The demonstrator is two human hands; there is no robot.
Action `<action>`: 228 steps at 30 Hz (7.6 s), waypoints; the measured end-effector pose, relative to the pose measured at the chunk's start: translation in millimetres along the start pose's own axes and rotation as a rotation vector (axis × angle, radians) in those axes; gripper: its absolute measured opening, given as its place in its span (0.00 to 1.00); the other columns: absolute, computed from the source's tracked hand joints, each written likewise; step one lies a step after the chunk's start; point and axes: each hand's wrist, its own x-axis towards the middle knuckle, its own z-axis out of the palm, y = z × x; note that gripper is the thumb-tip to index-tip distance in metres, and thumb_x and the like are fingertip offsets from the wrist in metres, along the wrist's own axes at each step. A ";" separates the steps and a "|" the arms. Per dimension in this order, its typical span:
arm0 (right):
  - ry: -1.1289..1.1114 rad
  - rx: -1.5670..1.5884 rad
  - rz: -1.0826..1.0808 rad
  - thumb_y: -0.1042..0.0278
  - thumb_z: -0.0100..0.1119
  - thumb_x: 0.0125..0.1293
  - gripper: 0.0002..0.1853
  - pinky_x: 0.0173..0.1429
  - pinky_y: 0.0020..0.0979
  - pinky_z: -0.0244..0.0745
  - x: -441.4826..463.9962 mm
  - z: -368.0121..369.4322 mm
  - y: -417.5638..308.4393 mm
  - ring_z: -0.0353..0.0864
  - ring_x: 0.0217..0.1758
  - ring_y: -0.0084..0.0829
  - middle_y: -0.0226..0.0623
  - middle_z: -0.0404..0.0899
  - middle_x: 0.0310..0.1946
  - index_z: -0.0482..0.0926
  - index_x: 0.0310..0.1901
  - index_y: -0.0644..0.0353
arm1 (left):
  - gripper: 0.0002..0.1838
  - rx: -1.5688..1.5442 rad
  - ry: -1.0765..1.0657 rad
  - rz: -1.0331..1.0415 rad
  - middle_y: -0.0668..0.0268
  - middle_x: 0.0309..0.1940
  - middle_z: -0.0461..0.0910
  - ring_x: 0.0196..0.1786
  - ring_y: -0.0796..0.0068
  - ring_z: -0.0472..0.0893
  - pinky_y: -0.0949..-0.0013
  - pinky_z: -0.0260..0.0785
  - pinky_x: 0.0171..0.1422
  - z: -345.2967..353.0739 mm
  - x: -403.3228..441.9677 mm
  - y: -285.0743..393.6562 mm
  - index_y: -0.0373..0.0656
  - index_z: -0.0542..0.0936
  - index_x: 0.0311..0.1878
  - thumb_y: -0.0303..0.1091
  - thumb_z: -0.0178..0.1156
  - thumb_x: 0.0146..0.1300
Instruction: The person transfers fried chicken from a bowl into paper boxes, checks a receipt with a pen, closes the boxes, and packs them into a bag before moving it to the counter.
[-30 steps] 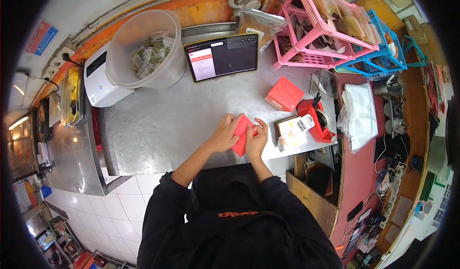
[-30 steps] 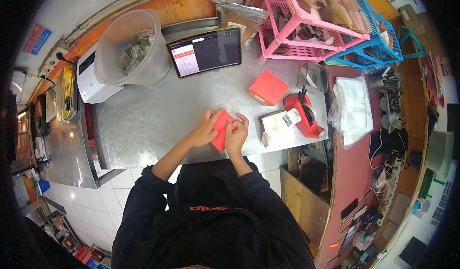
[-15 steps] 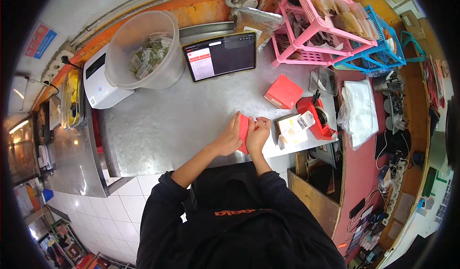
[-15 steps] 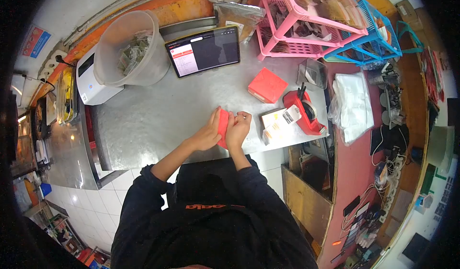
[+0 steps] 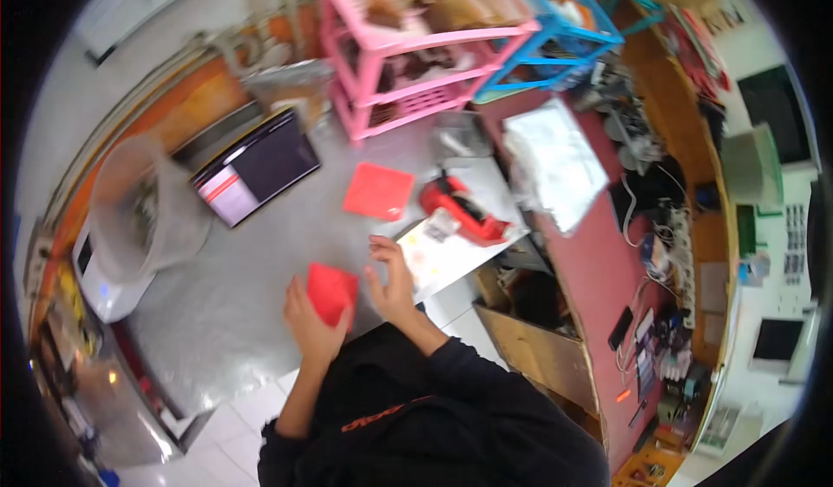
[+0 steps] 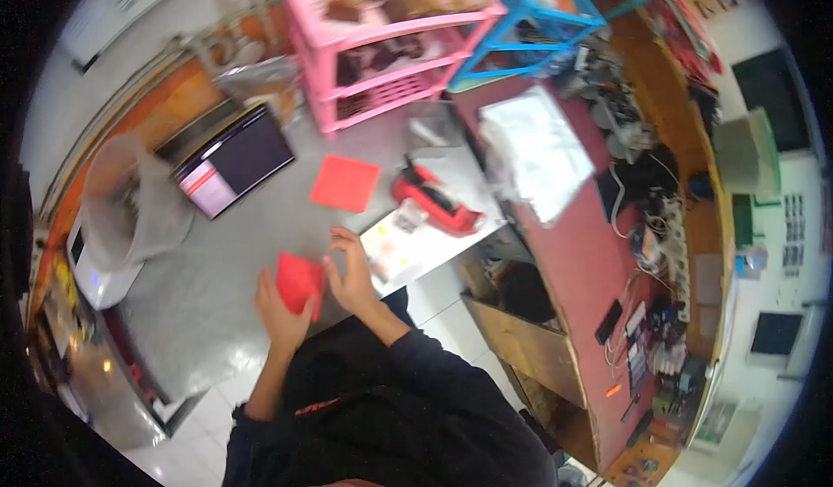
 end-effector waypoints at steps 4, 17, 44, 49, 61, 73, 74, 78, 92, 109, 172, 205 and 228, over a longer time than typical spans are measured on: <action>0.449 -0.295 0.126 0.84 0.47 0.58 0.12 0.43 0.28 0.71 100.7 -158.0 70.0 0.76 0.41 0.32 0.40 0.77 0.39 0.74 0.42 0.62 | 0.55 0.062 0.009 -0.034 0.43 0.65 0.55 0.67 0.43 0.55 0.48 0.48 0.69 36.6 1.0 17.8 0.32 0.49 0.68 0.41 0.71 0.40; 1.122 -0.787 -0.679 0.79 0.53 0.56 0.05 0.48 0.38 0.68 411.1 -611.3 42.5 0.74 0.39 0.42 0.40 0.78 0.36 0.76 0.35 0.62 | 0.46 0.250 -0.196 0.176 0.43 0.58 0.65 0.61 0.45 0.66 0.53 0.60 0.64 68.8 98.2 77.4 0.32 0.59 0.64 0.45 0.69 0.46; 0.244 -0.606 0.108 0.30 0.68 0.39 0.48 0.57 0.34 0.64 570.8 -849.5 -104.6 0.70 0.58 0.38 0.47 0.73 0.55 0.74 0.55 0.63 | 0.29 0.147 -0.379 0.797 0.53 0.48 0.76 0.50 0.52 0.75 0.58 0.67 0.54 54.3 220.1 515.2 0.39 0.72 0.56 0.41 0.66 0.51; 0.323 -0.194 -0.469 0.52 0.61 0.61 0.20 0.30 0.20 0.74 486.2 -774.2 -179.9 0.79 0.26 0.18 0.32 0.80 0.28 0.78 0.40 0.65 | 0.29 -0.016 -0.290 1.096 0.56 0.52 0.74 0.54 0.57 0.74 0.62 0.65 0.58 55.4 245.2 582.7 0.39 0.73 0.56 0.41 0.67 0.52; -0.102 0.733 -0.127 0.51 0.56 0.63 0.24 0.26 0.25 0.53 301.7 -411.9 -34.2 0.55 0.25 0.17 0.23 0.56 0.19 0.58 0.20 0.57 | 0.20 -1.262 0.065 0.413 0.70 0.37 0.76 0.41 0.79 0.75 0.70 0.69 0.47 94.5 211.3 495.6 0.39 0.74 0.46 0.36 0.68 0.54; -0.659 0.345 -0.161 0.87 0.55 0.44 0.15 0.25 0.19 0.46 204.2 -275.6 -84.8 0.53 0.21 0.12 0.20 0.56 0.18 0.60 0.22 0.56 | 0.45 0.210 0.438 0.413 0.56 0.55 0.68 0.56 0.53 0.69 0.57 0.59 0.61 -51.1 77.5 292.8 0.45 0.60 0.64 0.27 0.67 0.38; -0.732 0.313 -0.206 0.87 0.56 0.43 0.15 0.25 0.19 0.48 196.5 -258.2 -102.4 0.54 0.21 0.12 0.22 0.57 0.18 0.61 0.22 0.57 | 0.47 0.133 0.372 0.469 0.57 0.47 0.75 0.48 0.54 0.75 0.56 0.66 0.54 -59.4 70.6 282.9 0.47 0.58 0.66 0.27 0.68 0.39; -0.719 0.082 -0.439 0.86 0.57 0.40 0.13 0.25 0.21 0.54 184.2 -202.1 -150.2 0.61 0.20 0.18 0.28 0.61 0.18 0.64 0.23 0.60 | 0.45 0.125 0.362 -0.136 0.61 0.33 0.80 0.31 0.54 0.80 0.57 0.70 0.35 -109.1 18.5 233.0 0.50 0.60 0.65 0.27 0.68 0.39; -1.294 -0.131 -0.477 0.68 0.62 0.53 0.08 0.36 0.42 0.71 60.5 -34.1 -181.9 0.78 0.33 0.49 0.46 0.79 0.28 0.78 0.34 0.60 | 0.30 -0.943 0.243 0.183 0.56 0.32 0.79 0.35 0.66 0.75 0.64 0.64 0.40 -243.7 -110.1 93.1 0.30 0.80 0.39 0.56 0.51 0.60; -1.047 0.022 -0.087 0.62 0.55 0.64 0.16 0.45 0.32 0.71 76.0 32.6 -103.1 0.78 0.38 0.32 0.47 0.80 0.34 0.77 0.41 0.70 | 0.25 0.419 -0.021 -0.367 0.44 0.50 0.72 0.42 0.50 0.79 0.48 0.69 0.42 -169.0 -71.8 61.0 0.39 0.77 0.36 0.49 0.68 0.40; -0.878 -0.508 -0.523 0.54 0.75 0.29 0.51 0.55 0.39 0.70 122.5 -63.4 -204.6 0.74 0.53 0.47 0.49 0.73 0.50 0.63 0.59 0.64 | 0.39 0.469 -0.081 -0.226 0.44 0.53 0.70 0.53 0.51 0.75 0.61 0.71 0.55 -94.2 95.3 -100.0 0.28 0.66 0.55 0.31 0.71 0.36; -1.597 -0.697 -1.098 0.69 0.73 0.34 0.42 0.61 0.40 0.68 29.0 70.5 -110.5 0.67 0.60 0.47 0.48 0.67 0.54 0.65 0.57 0.63 | 0.49 -0.322 0.028 -0.024 0.46 0.71 0.45 0.73 0.52 0.49 0.66 0.49 0.72 -184.8 -82.4 26.5 0.36 0.44 0.71 0.18 0.55 0.43; -0.933 -0.482 -0.012 0.63 0.61 0.53 0.22 0.50 0.36 0.74 156.8 -11.5 -120.3 0.80 0.47 0.38 0.44 0.81 0.38 0.76 0.50 0.60 | 0.49 -0.429 0.176 -0.197 0.52 0.73 0.42 0.49 0.59 0.77 0.72 0.70 0.37 -160.5 -103.4 39.2 0.40 0.47 0.71 0.18 0.56 0.43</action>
